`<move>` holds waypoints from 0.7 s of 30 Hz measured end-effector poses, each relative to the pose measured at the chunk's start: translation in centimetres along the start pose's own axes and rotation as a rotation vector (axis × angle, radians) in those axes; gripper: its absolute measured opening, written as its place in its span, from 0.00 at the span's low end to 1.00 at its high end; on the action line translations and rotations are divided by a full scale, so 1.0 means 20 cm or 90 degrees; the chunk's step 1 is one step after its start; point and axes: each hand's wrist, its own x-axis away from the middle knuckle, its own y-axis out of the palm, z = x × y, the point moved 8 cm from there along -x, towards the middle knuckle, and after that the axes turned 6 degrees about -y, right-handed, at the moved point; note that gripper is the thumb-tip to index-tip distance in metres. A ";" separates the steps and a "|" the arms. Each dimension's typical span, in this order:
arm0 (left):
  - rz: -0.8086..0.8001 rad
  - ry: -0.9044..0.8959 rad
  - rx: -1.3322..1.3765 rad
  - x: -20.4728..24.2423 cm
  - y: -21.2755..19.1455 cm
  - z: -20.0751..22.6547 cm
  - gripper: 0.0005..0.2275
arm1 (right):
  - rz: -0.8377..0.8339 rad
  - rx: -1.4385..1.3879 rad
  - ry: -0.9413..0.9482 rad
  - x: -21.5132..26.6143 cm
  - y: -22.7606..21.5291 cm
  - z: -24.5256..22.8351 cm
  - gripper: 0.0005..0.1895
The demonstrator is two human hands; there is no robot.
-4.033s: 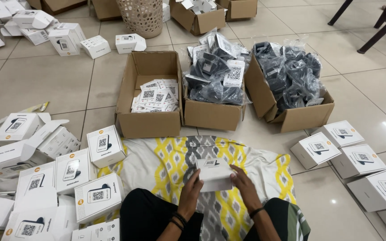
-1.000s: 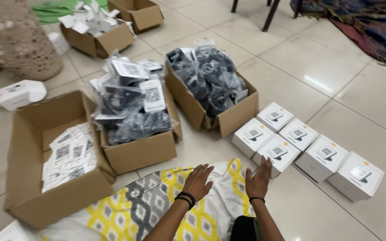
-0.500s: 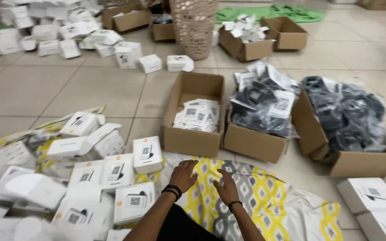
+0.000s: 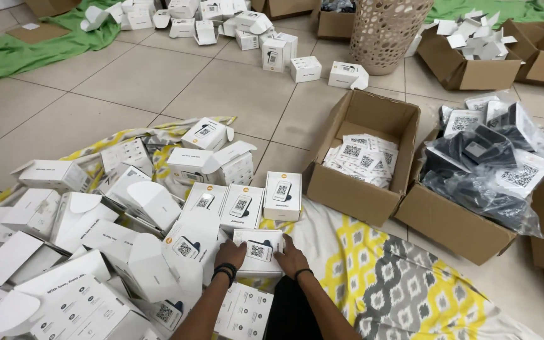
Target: The person packs electronic components into retail boxes and applies QR labels.
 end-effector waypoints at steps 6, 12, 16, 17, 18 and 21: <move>0.085 0.137 0.099 0.25 -0.12 0.32 0.26 | 0.098 -0.167 -0.031 0.13 -0.33 0.01 0.43; -0.259 0.259 0.685 0.70 -0.02 0.86 0.20 | 0.272 -0.604 0.016 0.57 -0.90 0.15 0.29; -0.467 0.187 0.623 0.94 0.33 1.04 0.25 | 0.417 -0.680 -0.032 0.84 -1.17 0.38 0.30; -0.554 0.126 0.629 0.96 0.47 1.05 0.28 | 0.440 -0.683 -0.023 0.93 -1.23 0.44 0.31; -0.573 0.130 0.617 0.99 0.58 1.05 0.28 | 0.461 -0.681 -0.016 0.98 -1.25 0.57 0.31; -0.695 0.093 0.600 1.13 0.89 1.05 0.27 | 0.496 -0.612 -0.165 1.14 -1.33 0.81 0.30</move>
